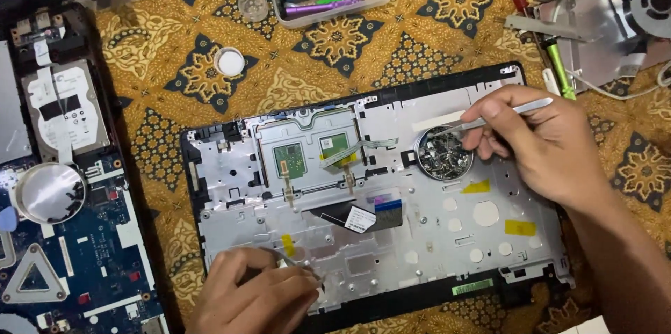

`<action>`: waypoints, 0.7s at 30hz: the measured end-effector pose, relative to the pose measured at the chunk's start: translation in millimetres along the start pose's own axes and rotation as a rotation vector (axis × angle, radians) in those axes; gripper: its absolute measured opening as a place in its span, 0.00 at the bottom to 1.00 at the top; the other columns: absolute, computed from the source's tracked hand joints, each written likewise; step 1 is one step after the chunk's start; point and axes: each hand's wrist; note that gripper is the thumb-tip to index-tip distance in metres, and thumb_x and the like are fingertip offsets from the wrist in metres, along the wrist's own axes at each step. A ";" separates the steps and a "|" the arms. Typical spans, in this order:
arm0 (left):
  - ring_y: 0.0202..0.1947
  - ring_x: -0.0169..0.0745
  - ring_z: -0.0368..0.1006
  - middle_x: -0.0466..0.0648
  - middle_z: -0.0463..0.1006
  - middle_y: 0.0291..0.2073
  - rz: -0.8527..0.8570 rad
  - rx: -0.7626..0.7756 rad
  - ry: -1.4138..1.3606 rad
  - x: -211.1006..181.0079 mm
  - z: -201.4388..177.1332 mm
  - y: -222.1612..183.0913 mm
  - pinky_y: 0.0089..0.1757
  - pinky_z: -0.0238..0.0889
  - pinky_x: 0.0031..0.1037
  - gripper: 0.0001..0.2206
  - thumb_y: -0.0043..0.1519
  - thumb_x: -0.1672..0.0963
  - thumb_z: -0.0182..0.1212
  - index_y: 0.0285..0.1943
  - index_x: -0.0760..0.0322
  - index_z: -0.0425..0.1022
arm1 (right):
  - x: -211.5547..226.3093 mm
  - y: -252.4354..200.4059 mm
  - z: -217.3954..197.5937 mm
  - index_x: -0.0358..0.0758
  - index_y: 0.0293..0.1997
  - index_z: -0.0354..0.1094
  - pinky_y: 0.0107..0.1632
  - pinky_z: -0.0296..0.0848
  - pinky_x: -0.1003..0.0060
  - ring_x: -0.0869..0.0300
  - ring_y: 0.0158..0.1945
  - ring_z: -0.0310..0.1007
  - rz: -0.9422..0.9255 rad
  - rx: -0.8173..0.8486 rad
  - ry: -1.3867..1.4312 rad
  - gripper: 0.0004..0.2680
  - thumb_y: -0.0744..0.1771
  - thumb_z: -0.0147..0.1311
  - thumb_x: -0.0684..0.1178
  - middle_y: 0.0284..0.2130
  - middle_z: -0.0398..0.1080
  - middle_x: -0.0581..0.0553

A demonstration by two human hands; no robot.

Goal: Removing a ribbon cable and adhesive tape from the internal chassis of a laptop using tweezers.

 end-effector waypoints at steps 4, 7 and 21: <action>0.29 0.38 0.71 0.34 0.86 0.32 -0.008 0.011 0.001 2.4 1.2 -3.3 0.34 0.63 0.28 0.09 0.53 0.53 0.76 0.39 0.52 0.83 | -0.3 0.1 0.6 0.29 0.44 0.73 0.26 0.75 0.70 0.57 0.25 0.77 0.014 -0.005 -0.006 0.10 0.73 0.43 0.43 0.28 0.78 0.35; 0.29 0.38 0.71 0.35 0.86 0.31 -0.007 0.014 0.001 2.1 0.0 -2.2 0.35 0.64 0.28 0.09 0.54 0.54 0.76 0.39 0.52 0.82 | 3.0 0.7 2.6 0.26 0.45 0.73 0.27 0.75 0.69 0.56 0.25 0.76 0.030 -0.010 0.060 0.09 0.73 0.45 0.41 0.28 0.78 0.32; 0.30 0.40 0.70 0.36 0.85 0.33 -0.018 0.057 -0.031 0.3 -4.5 0.7 0.39 0.64 0.31 0.08 0.56 0.54 0.73 0.42 0.54 0.82 | 11.4 3.5 5.9 0.27 0.44 0.75 0.28 0.72 0.68 0.57 0.23 0.70 0.090 -0.006 0.034 0.07 0.71 0.51 0.41 0.27 0.78 0.34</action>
Point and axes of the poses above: each hand's wrist, its own y-axis towards the middle knuckle, its own z-axis out of the palm, x = y × z
